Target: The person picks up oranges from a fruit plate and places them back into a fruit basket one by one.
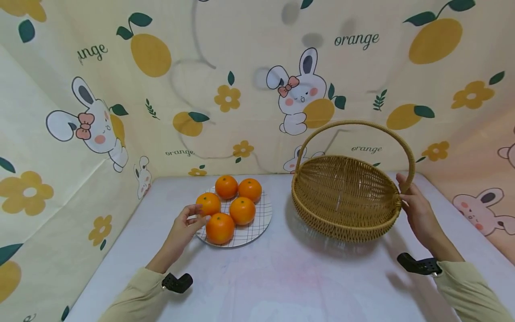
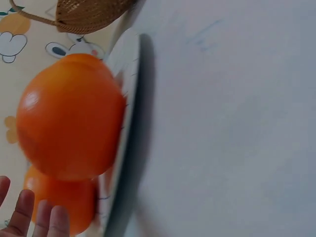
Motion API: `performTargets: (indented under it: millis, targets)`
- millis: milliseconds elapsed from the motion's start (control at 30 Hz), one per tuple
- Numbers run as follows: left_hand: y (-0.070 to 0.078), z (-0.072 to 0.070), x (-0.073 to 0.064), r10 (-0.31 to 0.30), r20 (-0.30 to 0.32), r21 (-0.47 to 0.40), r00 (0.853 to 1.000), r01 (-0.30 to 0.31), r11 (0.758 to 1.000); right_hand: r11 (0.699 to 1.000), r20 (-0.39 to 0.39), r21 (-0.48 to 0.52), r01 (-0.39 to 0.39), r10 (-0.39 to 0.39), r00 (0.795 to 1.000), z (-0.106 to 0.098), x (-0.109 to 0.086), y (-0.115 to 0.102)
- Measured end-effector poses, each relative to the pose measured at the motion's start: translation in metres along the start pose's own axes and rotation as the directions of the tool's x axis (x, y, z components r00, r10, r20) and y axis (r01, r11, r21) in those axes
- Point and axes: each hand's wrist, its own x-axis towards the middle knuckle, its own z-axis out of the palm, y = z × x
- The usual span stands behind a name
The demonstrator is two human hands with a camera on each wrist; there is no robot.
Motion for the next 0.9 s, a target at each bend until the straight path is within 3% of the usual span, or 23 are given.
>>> performTargets:
  millis: [267, 733, 900]
  targets:
    - [-0.013, 0.015, -0.005, -0.012, 0.055, -0.011, 0.998, 0.013, 1.000, 0.998, -0.050, -0.004, -0.059, 0.058, 0.997, 0.001, -0.008, 0.012]
    - [-0.014, 0.026, -0.007, -0.023, 0.027, -0.009, 0.999, 0.023, 1.000, 0.991, -0.092, 0.109, -0.079, 0.090, 0.992, 0.004, -0.012, 0.021]
    - [-0.013, 0.028, -0.007, -0.040, 0.036, 0.014, 0.999, 0.040, 0.999, 0.991, -0.088, 0.102, -0.085, 0.094, 0.992, 0.006, -0.012, 0.020]
